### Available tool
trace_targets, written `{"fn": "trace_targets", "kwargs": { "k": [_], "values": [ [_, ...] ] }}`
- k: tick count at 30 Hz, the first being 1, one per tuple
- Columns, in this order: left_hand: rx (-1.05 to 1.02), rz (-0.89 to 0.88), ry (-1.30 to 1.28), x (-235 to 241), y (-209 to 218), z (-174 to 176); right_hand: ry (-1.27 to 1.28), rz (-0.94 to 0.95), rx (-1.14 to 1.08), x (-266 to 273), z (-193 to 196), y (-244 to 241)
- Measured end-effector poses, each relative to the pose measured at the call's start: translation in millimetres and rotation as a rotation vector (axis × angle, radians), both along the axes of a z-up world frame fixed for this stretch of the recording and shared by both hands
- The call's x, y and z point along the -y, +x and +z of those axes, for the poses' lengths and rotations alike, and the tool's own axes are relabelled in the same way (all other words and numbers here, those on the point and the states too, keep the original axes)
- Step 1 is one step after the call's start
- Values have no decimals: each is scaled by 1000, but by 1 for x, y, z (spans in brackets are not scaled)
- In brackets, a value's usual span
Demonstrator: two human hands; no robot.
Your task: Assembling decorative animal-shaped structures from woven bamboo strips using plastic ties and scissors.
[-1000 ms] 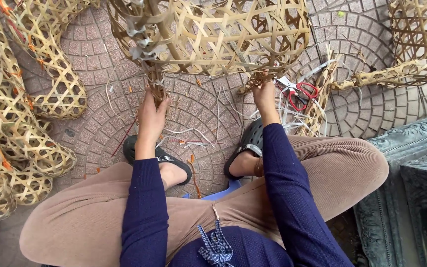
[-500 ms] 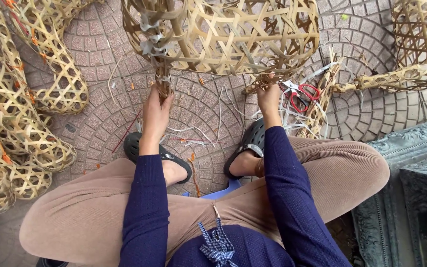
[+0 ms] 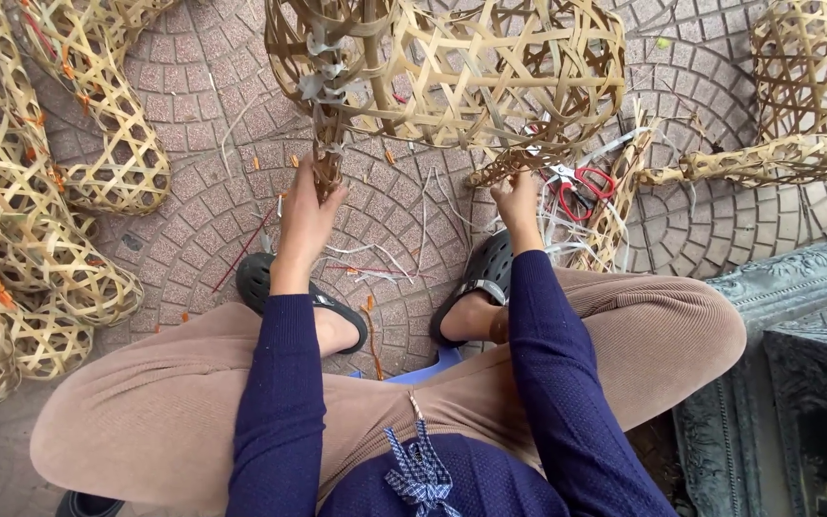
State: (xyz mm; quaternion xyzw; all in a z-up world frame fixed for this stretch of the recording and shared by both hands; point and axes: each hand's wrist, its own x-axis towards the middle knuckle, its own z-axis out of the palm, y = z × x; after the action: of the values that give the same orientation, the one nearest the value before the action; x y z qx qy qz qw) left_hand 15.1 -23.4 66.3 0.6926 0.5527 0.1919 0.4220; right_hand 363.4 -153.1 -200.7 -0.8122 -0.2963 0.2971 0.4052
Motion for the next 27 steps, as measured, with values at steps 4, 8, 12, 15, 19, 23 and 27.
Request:
{"fn": "trace_targets", "kwargs": {
  "k": [4,8,12,15,19,23,27],
  "values": [
    [-36,9,-54,1,0,9,-174,5,-23,0,49,-27],
    [-40,4,-78,2,-1,8,-324,24,45,4,8,-20],
    [-68,6,-106,7,1,29,-388,35,45,-2,19,-23],
    [-69,7,-117,2,0,18,-355,20,55,-6,12,-21],
    [-83,-6,-129,-2,-1,8,-303,0,37,-9,37,-30],
    [-97,-4,-166,-3,-3,8,-222,-77,-11,-10,25,-19],
    [-97,-10,-175,-4,-1,5,-71,-119,-70,-15,13,-17]
  ]
}}
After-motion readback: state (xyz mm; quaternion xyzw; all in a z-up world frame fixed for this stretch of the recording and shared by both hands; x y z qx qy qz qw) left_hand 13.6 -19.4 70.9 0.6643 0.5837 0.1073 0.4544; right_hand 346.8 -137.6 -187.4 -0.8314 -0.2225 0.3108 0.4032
